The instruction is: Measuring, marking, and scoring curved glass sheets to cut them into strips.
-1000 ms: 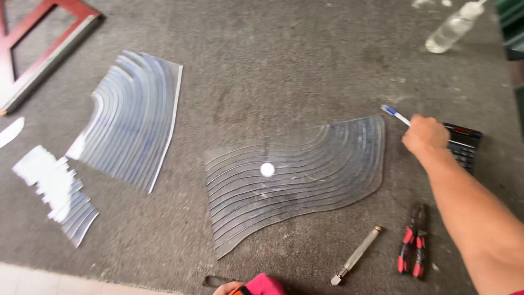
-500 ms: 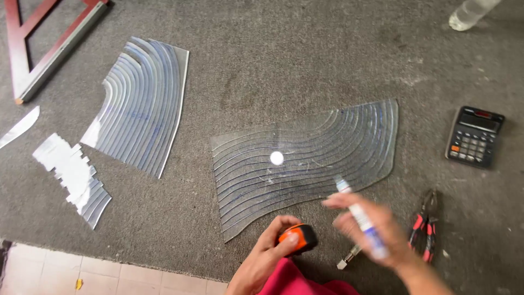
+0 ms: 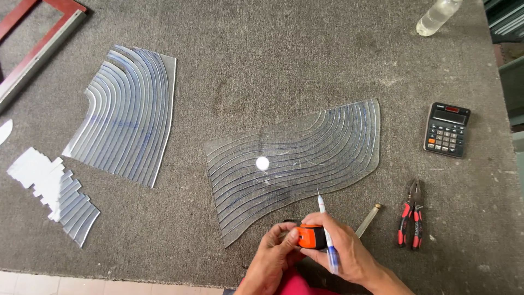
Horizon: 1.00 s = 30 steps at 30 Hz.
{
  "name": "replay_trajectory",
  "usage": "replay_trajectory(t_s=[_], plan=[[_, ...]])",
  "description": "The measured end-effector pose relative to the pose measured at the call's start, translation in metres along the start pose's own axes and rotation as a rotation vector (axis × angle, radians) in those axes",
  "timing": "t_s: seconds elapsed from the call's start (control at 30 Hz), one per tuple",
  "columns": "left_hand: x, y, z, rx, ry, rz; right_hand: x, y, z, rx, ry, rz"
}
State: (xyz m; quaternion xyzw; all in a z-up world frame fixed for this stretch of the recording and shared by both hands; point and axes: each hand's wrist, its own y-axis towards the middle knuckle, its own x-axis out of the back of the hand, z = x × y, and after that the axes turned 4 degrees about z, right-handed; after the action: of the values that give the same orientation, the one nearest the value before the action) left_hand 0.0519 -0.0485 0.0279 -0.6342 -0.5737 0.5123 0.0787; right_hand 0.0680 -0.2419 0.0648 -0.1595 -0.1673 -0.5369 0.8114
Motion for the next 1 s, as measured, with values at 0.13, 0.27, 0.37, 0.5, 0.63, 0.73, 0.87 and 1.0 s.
replay_trajectory(t_s=[0.13,0.27,0.37,0.5,0.63,0.73,0.87,1.0], plan=[[0.002,0.004,-0.009,-0.022,-0.077,0.026,0.007,0.018,0.011,0.124,-0.001,-0.008],[0.003,0.014,-0.026,-0.070,0.056,0.032,0.020,0.037,-0.018,0.213,-0.036,0.031],[0.012,0.023,-0.069,-0.336,0.732,-0.227,0.052,0.054,-0.074,0.211,-0.156,0.141],[0.085,0.059,-0.136,-0.528,1.038,-0.681,0.142,0.095,-0.140,-0.029,-0.464,0.038],[0.129,0.088,-0.187,-0.397,0.902,-0.938,0.224,0.136,-0.208,-0.404,-0.774,0.033],[0.132,0.108,-0.202,-0.258,0.884,-1.051,0.253,0.152,-0.244,-0.418,-0.917,0.003],[0.135,0.109,-0.215,-0.232,0.792,-1.038,0.268,0.159,-0.261,-0.257,-0.983,-0.061],[0.170,0.137,-0.206,-0.261,0.955,-1.089,0.286,0.170,-0.244,-0.298,-0.786,-0.050]])
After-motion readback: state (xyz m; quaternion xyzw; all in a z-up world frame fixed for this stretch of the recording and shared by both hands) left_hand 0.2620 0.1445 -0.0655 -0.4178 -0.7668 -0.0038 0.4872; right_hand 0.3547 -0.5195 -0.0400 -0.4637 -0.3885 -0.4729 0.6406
